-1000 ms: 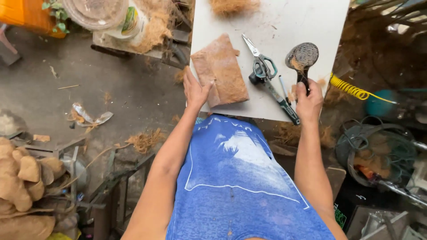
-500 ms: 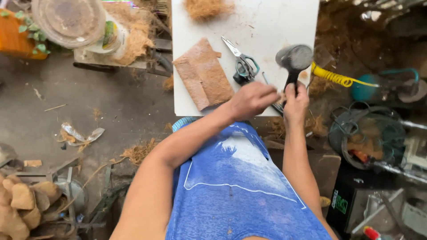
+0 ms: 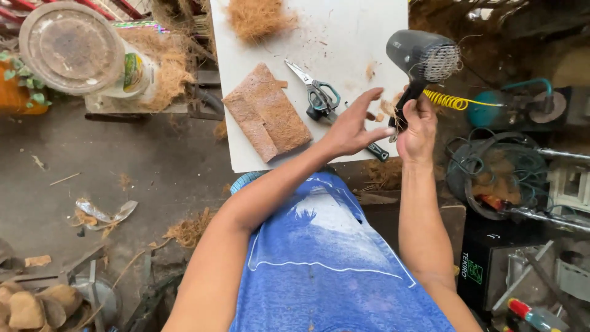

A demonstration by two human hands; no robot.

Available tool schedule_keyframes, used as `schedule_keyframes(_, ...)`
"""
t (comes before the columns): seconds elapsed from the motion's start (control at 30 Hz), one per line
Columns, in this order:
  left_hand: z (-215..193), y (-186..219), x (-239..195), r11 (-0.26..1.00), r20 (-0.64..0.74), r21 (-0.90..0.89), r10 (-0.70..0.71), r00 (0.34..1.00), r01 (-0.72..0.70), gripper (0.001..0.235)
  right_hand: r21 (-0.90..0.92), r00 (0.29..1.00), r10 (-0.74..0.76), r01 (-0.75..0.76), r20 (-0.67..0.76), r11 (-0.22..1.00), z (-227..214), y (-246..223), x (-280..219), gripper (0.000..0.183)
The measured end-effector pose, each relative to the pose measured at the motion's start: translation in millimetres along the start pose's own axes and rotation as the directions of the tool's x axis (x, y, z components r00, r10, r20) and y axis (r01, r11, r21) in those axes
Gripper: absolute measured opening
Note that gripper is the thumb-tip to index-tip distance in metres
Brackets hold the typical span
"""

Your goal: Finishing a handmade fiber pouch by applying a treatment and drying it with a hair dryer

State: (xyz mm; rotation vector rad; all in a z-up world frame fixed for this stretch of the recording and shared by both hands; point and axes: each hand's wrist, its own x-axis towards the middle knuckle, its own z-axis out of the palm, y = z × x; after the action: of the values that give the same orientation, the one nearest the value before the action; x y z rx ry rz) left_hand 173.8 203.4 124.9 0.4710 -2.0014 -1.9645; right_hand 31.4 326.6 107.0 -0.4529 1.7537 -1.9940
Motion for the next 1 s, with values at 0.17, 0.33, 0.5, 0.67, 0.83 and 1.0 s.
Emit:
schedule_keyframes(0.17,27,-57,13,0.98,-0.097,0.103,0.179,0.979,-0.169,0.009,0.039,0.999,0.006,-0.004,-0.052,0.999,4,-10,-4,0.027)
schedule_keyframes(0.33,28,-99,3,0.84,0.103,0.537,-0.15,0.983,0.072,0.045,-0.021,0.987,-0.126,0.124,-0.097,0.992,-39,-57,15,0.01)
schedule_keyframes(0.5,39,-145,-15,0.618,0.33,0.741,0.002,0.944,-0.261,0.024,-0.16,0.991,-0.126,0.116,-0.052,0.98,-23,-125,-16,0.066)
schedule_keyframes(0.67,-14,-137,-45,0.833,0.01,0.54,0.138,0.99,-0.121,0.022,-0.009,1.0,-0.011,0.012,0.023,1.0,8,-39,-42,0.037)
schedule_keyframes(0.83,-101,-159,-97,0.905,-0.689,0.389,0.161,0.706,0.173,0.032,-0.012,0.964,0.197,-0.198,0.178,0.98,59,23,-77,0.029)
schedule_keyframes(1.0,-138,-156,-90,0.86,-0.881,0.07,-0.185,0.435,0.506,0.111,-0.312,0.869,0.218,-0.078,0.445,0.947,91,47,-82,0.027)
